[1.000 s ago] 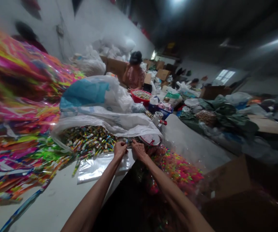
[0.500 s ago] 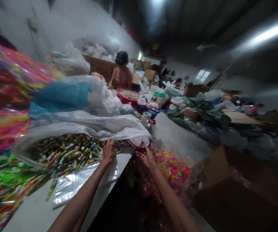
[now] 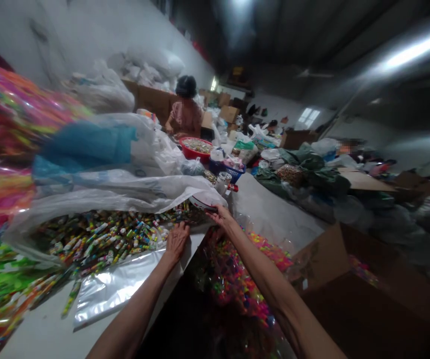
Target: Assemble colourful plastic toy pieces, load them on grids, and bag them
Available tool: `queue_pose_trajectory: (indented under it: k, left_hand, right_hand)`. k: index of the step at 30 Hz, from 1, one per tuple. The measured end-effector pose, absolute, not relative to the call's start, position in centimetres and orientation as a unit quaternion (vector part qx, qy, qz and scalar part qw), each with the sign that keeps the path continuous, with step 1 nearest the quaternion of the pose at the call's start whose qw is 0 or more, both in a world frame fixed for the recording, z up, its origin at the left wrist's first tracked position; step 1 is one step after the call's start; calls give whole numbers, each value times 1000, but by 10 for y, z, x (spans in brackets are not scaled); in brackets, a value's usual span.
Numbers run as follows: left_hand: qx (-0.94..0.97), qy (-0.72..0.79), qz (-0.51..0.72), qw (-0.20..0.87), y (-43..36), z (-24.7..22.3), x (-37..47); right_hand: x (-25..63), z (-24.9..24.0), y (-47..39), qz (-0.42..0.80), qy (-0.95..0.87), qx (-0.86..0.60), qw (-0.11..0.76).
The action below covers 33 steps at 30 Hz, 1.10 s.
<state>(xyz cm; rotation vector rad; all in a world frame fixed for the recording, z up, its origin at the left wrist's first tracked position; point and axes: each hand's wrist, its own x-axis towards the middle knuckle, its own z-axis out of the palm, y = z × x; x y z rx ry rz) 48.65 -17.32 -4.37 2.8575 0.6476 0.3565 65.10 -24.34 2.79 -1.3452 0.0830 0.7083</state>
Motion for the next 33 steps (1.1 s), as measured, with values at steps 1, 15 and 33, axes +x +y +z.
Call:
queue_pose_trajectory:
  k: [1,15,33]
  left_hand:
    - [966,213,118,93,-172,-43,487]
    - [975,163,124,86,-174,-47,475]
    - [926,159,294,175,-235,-32,327]
  right_hand:
    - [652,27,-245,317,38,-610,725]
    - [620,-6,-266,289,2,-616,733]
    - [590,-23,-252,34,-362,-917,163]
